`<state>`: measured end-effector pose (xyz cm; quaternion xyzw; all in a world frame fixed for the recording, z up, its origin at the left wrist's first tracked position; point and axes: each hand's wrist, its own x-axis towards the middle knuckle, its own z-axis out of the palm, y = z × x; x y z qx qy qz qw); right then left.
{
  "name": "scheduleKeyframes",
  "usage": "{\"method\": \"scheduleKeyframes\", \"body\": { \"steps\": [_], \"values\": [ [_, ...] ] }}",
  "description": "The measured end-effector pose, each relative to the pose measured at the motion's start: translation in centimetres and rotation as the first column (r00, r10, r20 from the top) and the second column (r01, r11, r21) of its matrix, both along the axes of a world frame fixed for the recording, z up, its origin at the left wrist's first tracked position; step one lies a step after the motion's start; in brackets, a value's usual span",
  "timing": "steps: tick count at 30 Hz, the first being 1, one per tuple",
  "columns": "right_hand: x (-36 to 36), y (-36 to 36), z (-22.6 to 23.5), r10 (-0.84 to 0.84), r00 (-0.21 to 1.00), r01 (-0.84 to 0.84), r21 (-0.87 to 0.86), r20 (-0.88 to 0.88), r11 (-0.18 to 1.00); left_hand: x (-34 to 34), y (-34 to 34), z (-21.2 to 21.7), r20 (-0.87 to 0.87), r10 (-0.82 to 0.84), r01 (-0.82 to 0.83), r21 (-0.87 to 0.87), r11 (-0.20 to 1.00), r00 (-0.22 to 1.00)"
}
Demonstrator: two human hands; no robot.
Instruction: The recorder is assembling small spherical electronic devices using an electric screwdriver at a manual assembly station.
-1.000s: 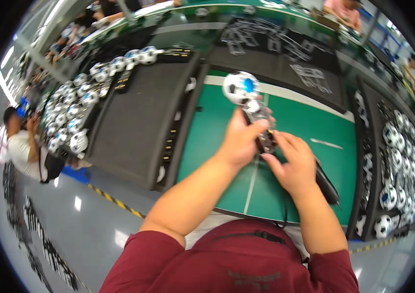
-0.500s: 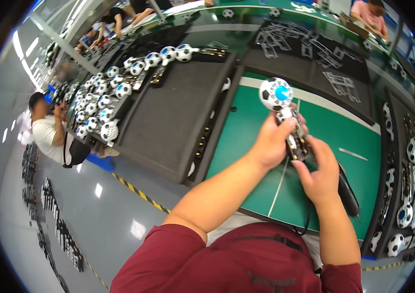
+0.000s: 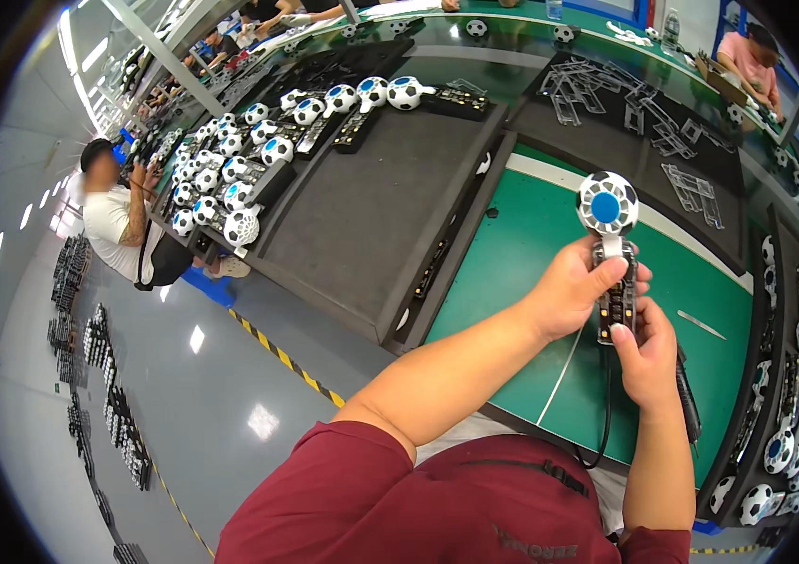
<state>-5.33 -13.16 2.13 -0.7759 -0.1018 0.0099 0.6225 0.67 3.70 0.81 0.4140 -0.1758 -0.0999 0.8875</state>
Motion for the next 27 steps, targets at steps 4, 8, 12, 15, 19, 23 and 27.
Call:
{"method": "scheduleKeyframes", "body": {
  "steps": [4, 8, 12, 15, 19, 23, 27],
  "values": [
    [-0.2, 0.3, -0.2, -0.007, 1.0, 0.005, 0.054, 0.022, 0.999, 0.3, -0.2, -0.3, 0.015, -0.019, 0.02, -0.065, 0.998, 1.0],
    [-0.2, 0.0, 0.9, 0.0, 0.999, 0.01, -0.244, 0.039, 0.97, 0.8, 0.3, -0.6, 0.044, -0.047, 0.049, -0.037, 0.998, 0.998],
    [-0.7, 0.3, 0.2, 0.06, 0.998, -0.061, -0.024, -0.033, 0.998, 0.1, 0.0, -0.8, 0.048, -0.082, 0.082, 0.007, 0.997, 0.995],
    [-0.9, 0.7, 0.7, 0.075, 0.994, -0.07, 0.071, -0.079, 0.995, 0.0, -0.2, -0.5, 0.04, -0.104, 0.105, -0.03, 0.994, 0.994],
    [-1.0, 1.0, 1.5, 0.059, 0.987, -0.04, 0.132, -0.149, 0.99, 0.0, -0.2, 0.0, 0.017, -0.128, 0.129, -0.182, 0.975, 0.992],
    [-1.1, 0.5, 0.8, 0.087, 0.987, -0.063, 0.174, -0.135, 0.983, -0.2, -0.1, 0.0, 0.058, -0.097, 0.096, 0.017, 0.995, 0.994],
    [-1.6, 1.0, 0.4, 0.113, 0.988, -0.082, 0.263, -0.104, 0.961, -0.1, -0.2, -0.2, 0.017, -0.161, 0.162, -0.049, 0.986, 0.987]
  ]
}}
